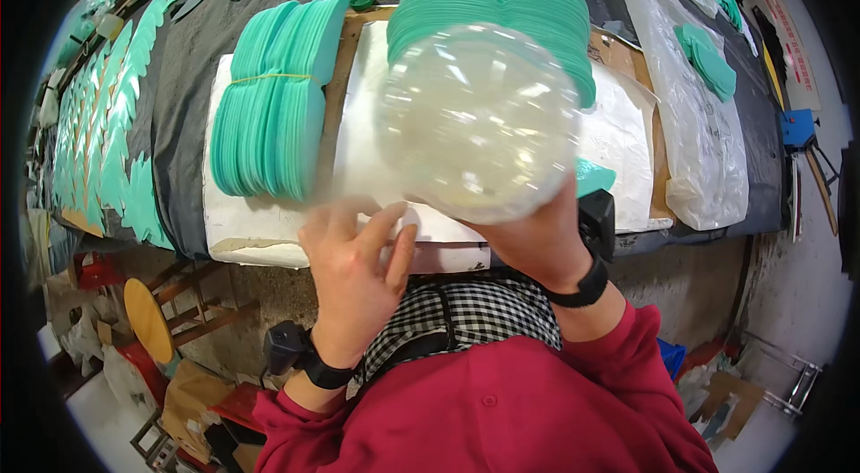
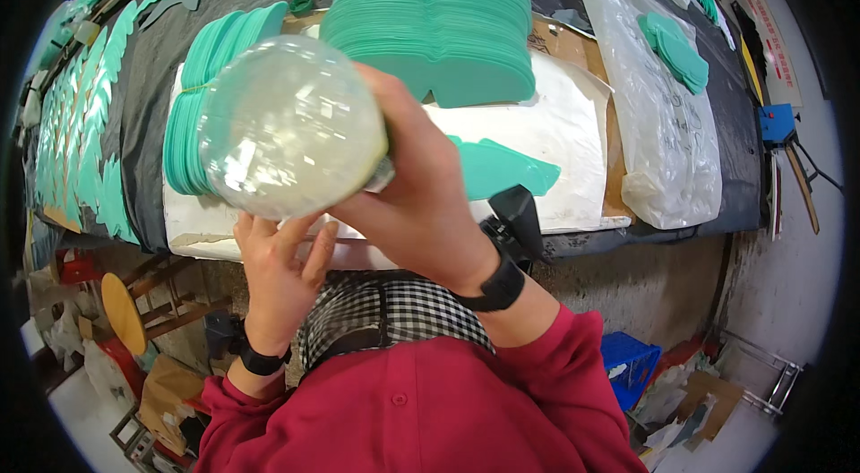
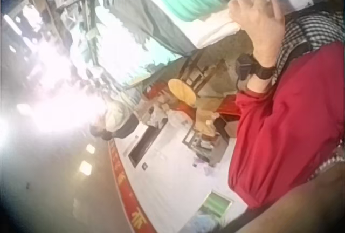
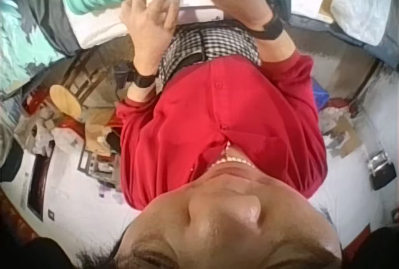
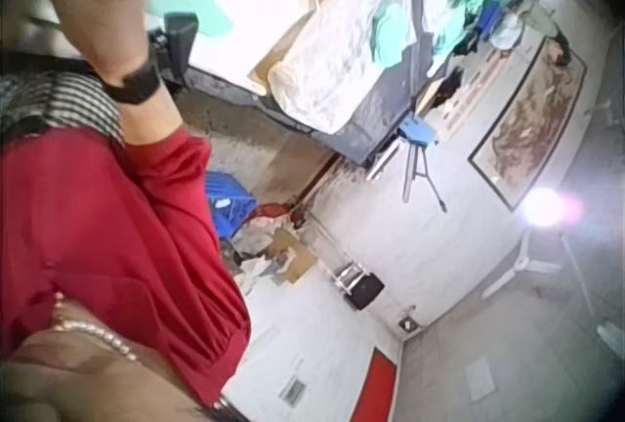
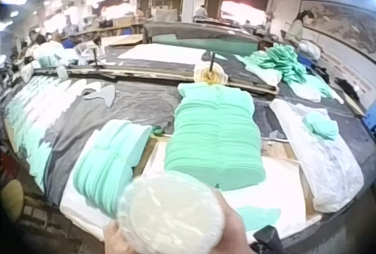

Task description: Apply glue to shoe components using a squeeze bottle.

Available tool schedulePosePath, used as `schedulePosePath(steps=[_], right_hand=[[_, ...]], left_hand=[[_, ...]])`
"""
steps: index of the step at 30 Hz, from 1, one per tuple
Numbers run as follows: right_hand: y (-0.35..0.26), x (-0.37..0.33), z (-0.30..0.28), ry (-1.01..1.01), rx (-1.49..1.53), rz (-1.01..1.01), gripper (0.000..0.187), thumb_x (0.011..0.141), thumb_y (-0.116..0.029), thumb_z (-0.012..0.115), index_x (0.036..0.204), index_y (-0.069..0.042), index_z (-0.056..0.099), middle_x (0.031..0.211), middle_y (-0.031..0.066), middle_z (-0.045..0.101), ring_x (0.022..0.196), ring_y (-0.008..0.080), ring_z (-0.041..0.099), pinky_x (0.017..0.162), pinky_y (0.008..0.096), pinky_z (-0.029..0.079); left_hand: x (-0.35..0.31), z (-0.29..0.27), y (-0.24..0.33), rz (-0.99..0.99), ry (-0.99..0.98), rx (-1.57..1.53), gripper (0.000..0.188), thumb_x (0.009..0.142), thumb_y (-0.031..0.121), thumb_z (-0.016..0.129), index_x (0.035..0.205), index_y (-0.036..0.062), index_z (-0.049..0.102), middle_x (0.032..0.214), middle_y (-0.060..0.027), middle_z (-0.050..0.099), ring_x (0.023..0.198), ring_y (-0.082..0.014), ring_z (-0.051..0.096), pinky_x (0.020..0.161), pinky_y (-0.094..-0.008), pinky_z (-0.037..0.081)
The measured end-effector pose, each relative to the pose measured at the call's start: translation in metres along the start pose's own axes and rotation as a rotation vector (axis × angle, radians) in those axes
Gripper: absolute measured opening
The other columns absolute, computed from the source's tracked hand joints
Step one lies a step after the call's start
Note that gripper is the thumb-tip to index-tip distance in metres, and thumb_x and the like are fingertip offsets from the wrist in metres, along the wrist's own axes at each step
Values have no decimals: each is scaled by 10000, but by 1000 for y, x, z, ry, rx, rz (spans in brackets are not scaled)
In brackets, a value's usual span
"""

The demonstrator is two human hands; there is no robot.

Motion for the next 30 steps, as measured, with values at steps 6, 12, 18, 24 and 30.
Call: schedulePosePath(steps=[6, 12, 18, 24, 30], right_hand=[[-4, 41, 19, 52, -4, -161, 737, 730, -39, 861, 1378, -28, 510, 1238, 134, 652, 1095, 239, 658, 934, 346, 521], [10, 47, -11, 109, 276, 115, 606, 803, 6, 831, 1319, -16, 514, 1174, 84, 680, 1059, 140, 653, 895, 303, 574], [8, 40, -15, 129, 364, 105, 599, 793, 10, 833, 1307, -32, 527, 1171, 41, 660, 1049, 103, 621, 903, 291, 550], [7, 9, -65, 188, 119, 299, 605, 782, -35, 864, 1306, -14, 561, 1124, 85, 714, 1017, 142, 678, 872, 309, 567], [-1, -65, -152, 551, 34, 216, 502, 795, 26, 839, 1249, 24, 625, 1104, 101, 721, 985, 180, 698, 866, 322, 569]], left_hand=[[1, 9, 14, 13, -77, -17, 212, 824, 170, 753, 1030, 121, 738, 1005, -71, 624, 937, -310, 540, 847, -444, 374], [-1, 7, 13, -39, -98, 11, 219, 827, 196, 768, 1038, 137, 760, 1018, -40, 611, 971, -289, 509, 880, -424, 387], [21, 15, 20, 25, -99, 38, 274, 824, 182, 762, 1092, 131, 746, 1074, -55, 623, 1018, -306, 521, 901, -433, 388], [36, 23, 16, 72, -146, 75, 295, 816, 157, 759, 1110, 147, 737, 1142, -51, 637, 1071, -308, 529, 921, -432, 381], [37, 25, 17, 83, -160, 69, 273, 826, 151, 751, 1099, 141, 743, 1117, -38, 638, 1071, -294, 524, 924, -424, 380]])
Point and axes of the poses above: each hand's wrist, its own x-axis towards the middle knuckle, its own z-axis out of the palm, y = z × x, the point moved 4 cm from there along x, towards the middle knuckle
